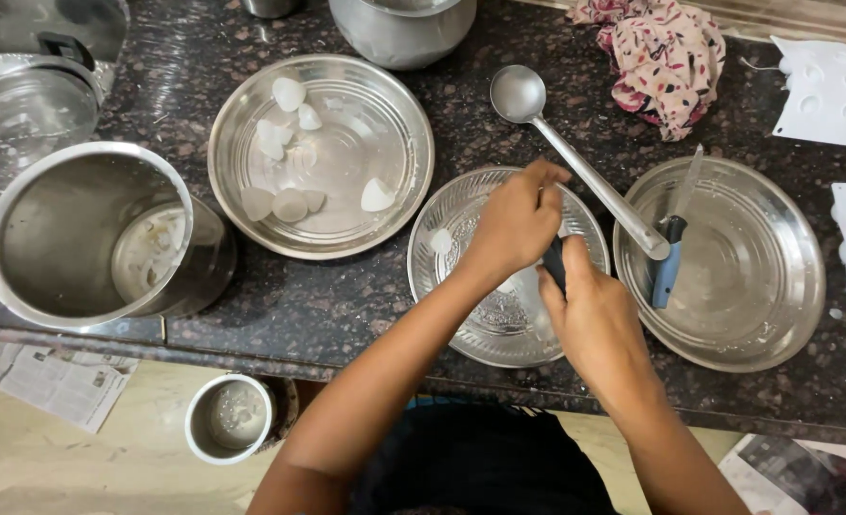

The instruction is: The person cuts blocks of ice into smaller pieces with a cleaver on a metal plate, scraping pieces off the blade and plate, and drops the finished pieces into a steel container. They briefly stir the container with a ladle before returning to cutting more ice pieces.

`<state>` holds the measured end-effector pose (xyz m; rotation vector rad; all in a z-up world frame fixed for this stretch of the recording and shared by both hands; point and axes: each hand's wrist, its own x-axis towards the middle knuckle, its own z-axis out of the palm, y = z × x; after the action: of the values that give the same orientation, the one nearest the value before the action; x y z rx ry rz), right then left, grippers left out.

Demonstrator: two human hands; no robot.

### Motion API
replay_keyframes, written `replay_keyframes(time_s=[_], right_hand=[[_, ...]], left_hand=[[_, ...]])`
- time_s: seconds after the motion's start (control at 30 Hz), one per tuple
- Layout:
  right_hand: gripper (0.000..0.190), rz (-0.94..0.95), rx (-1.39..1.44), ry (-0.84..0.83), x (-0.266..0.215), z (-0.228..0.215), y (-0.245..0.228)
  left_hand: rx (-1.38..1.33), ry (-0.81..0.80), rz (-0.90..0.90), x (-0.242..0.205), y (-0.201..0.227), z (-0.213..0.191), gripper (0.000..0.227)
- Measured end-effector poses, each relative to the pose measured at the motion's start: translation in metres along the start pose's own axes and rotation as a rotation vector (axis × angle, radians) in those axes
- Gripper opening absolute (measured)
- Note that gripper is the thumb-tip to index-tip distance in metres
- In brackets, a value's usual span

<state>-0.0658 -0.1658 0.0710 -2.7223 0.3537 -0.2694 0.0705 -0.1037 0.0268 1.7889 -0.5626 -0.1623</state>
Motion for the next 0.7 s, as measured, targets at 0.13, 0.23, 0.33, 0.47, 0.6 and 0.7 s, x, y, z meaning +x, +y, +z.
replay_keyframes(time_s=[0.13,0.23,0.33,0.47,0.6,0.7], right_hand=[[0.031,0.046,-0.108,-0.093,0.009,-0.001,-0.010],[0.031,0.025,-0.126,-0.103,0.015,-0.001,-0.018],[0.035,0.043,-0.153,-0.132,0.022,-0.002,-0.025],[0.033,0.019,-0.206,-0.180,0.032,0.000,-0.027],[0.032,0.014,-0.226,-0.203,0.031,0.002,-0.029],[0.028,-0.058,-0.159,-0.126,0.025,0.005,-0.032]], left_hand=[[-0.079,-0.085,-0.094,0.005,0.004,-0.009,0.038],[-0.097,-0.090,-0.129,0.007,-0.006,-0.010,0.038],[-0.141,-0.048,-0.048,0.011,-0.017,-0.011,0.041],[-0.299,-0.139,-0.120,0.016,-0.027,-0.017,0.046],[-0.295,-0.173,-0.188,0.014,-0.024,-0.023,0.047],[-0.345,-0.133,-0.034,0.009,-0.033,-0.020,0.048]])
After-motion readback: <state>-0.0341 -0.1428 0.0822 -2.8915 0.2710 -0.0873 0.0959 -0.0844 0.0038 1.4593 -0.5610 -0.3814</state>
